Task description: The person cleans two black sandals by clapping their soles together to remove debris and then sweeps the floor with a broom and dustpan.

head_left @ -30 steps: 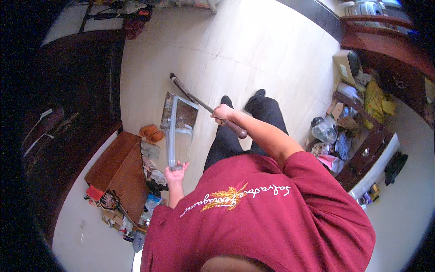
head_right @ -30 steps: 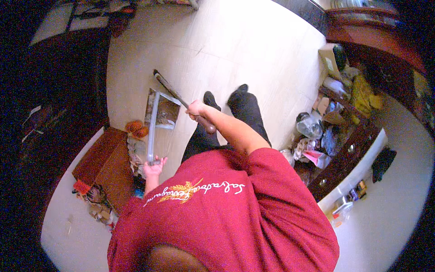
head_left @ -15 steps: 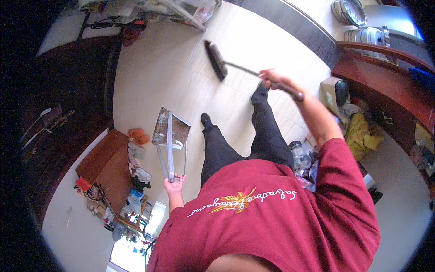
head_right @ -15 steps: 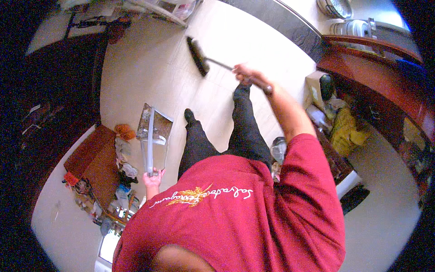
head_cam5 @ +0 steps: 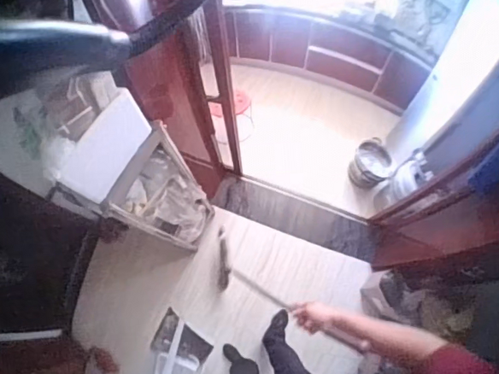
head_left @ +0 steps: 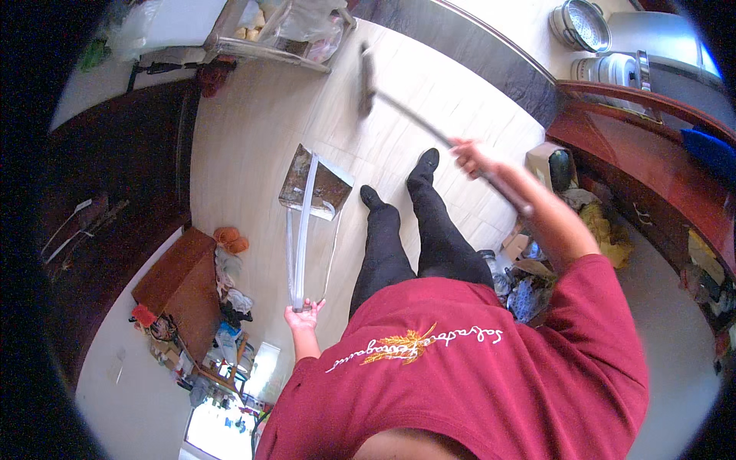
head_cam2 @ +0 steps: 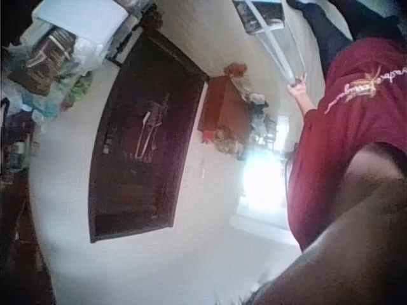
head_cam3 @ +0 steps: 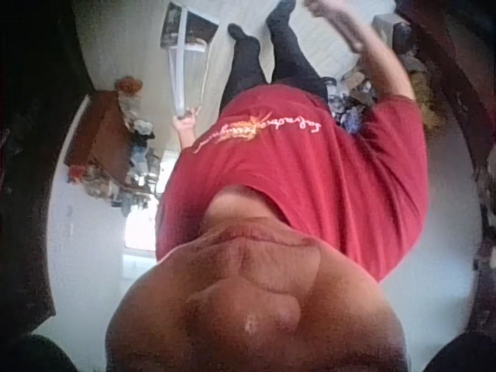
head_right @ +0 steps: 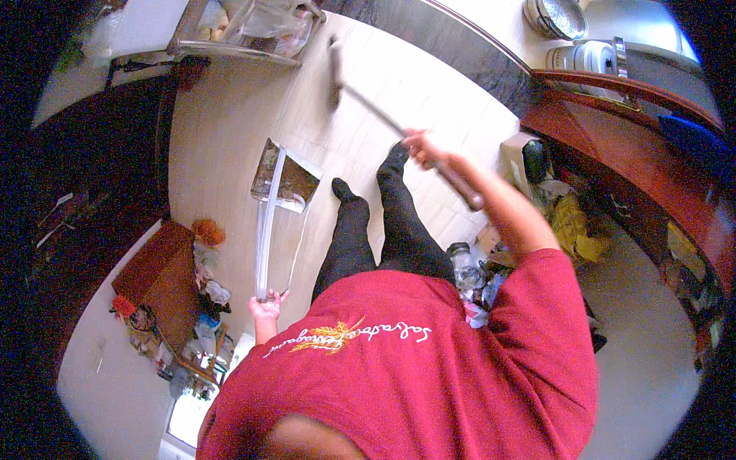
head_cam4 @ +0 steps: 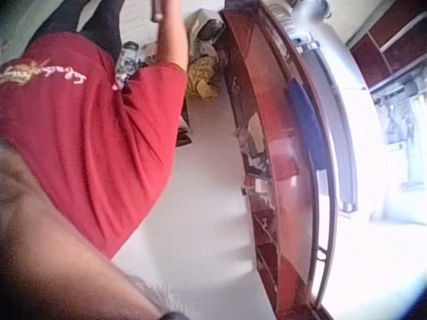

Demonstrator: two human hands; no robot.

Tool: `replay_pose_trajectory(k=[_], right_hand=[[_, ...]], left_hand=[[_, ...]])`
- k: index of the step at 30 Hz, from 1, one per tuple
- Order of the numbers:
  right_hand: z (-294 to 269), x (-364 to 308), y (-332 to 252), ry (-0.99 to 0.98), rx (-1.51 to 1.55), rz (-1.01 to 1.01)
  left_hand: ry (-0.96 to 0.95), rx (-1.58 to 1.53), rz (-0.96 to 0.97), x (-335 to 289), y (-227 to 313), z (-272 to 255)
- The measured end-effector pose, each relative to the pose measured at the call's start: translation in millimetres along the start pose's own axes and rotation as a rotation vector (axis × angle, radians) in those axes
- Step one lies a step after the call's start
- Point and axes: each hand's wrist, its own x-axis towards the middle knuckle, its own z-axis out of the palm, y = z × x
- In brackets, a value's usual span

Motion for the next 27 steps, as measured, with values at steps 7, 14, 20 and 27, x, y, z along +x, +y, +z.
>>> replay_pose_trajectory(k=[7, 14, 20, 27], right_hand=[[123, 87, 22, -0.210, 0.152, 0.067], [2, 107, -15, 0.039, -0.028, -0.080], [-95, 19, -138, 0.387, -0.409, -0.214], [-100, -60, -88, 0.418, -0.249, -0.323]], left_hand=[[-0.065, 0.076, 0.027, 5, 6, 0], [-0.170, 0.156, 0.067, -9, -1, 40], [-0.233, 0.225, 0.094, -24, -12, 80], [-0.434, 0.332, 0.160, -51, -12, 144]])
